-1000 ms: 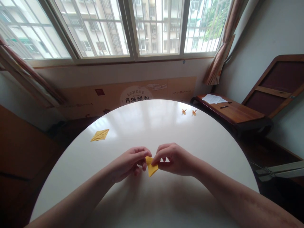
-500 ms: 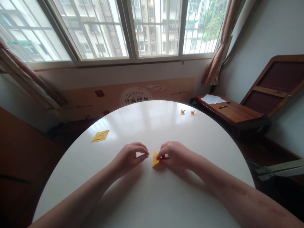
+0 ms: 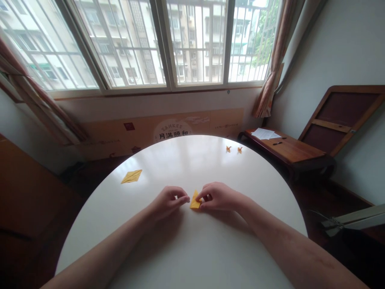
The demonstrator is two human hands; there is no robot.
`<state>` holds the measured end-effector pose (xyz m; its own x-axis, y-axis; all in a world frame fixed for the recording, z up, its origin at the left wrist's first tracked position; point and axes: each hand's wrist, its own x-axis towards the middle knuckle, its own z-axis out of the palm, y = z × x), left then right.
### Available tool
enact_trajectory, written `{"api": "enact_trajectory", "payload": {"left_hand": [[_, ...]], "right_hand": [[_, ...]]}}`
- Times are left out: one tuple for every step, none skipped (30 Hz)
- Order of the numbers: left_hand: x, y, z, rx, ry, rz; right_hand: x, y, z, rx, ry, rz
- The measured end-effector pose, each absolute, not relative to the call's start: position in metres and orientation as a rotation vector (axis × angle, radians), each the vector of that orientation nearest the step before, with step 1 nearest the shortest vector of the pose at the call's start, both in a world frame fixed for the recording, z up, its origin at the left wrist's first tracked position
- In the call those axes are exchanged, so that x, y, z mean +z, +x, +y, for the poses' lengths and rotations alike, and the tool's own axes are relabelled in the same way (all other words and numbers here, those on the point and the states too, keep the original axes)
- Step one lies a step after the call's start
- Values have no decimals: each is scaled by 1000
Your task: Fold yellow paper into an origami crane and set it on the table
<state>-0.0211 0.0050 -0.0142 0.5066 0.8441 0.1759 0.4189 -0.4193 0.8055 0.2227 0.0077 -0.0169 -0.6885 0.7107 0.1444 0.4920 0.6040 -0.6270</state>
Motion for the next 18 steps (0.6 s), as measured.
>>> {"api": "enact_trajectory", "payload": {"left_hand": [[-14, -21, 6, 769, 1981, 1033], [-14, -20, 7, 790, 1932, 1034], [-15, -20, 7, 818, 1891, 1034], [-15, -20, 8, 856, 1853, 1039], [-16, -20, 9, 888, 1823, 1050], [-17, -20, 10, 917, 1792, 1059], [-18, -20, 10, 945, 1761, 1069], [-19, -20, 11, 965, 1731, 1078], [-20, -20, 11, 982, 1704, 1087], [-21, -21, 11, 997, 1681, 1095], [-22, -21, 11, 1011, 1664, 1102], [-22, -21, 11, 1021, 1653, 1108], [-23, -21, 11, 1029, 1649, 1114], [-23, -21, 11, 1033, 1650, 1122], [-24, -20, 12, 1031, 1656, 1131], [-24, -20, 13, 1024, 1667, 1143], [-25, -19, 13, 1008, 1682, 1157], [-25, -18, 14, 988, 1702, 1173]], "right_hand": [[-18, 222, 8, 785, -968, -2447], [-19, 222, 8, 783, -975, -2440], [-19, 221, 8, 777, -987, -2429], [-20, 221, 8, 774, -998, -2422], [-20, 220, 9, 774, -1008, -2417], [-20, 220, 9, 780, -1015, -2419], [-19, 219, 10, 790, -1026, -2424], [-19, 219, 10, 800, -1043, -2429], [-18, 218, 11, 809, -1062, -2435], [-18, 217, 11, 813, -1076, -2440], [-17, 216, 12, 812, -1087, -2444], [-17, 215, 13, 807, -1095, -2448], [-17, 214, 15, 800, -1100, -2452], [-17, 213, 16, 792, -1107, -2455], [-17, 212, 18, 787, -1111, -2460], [-17, 211, 20, 786, -1114, -2465], [-16, 210, 22, 792, -1114, -2473], [-15, 210, 24, 803, -1110, -2485]]}}
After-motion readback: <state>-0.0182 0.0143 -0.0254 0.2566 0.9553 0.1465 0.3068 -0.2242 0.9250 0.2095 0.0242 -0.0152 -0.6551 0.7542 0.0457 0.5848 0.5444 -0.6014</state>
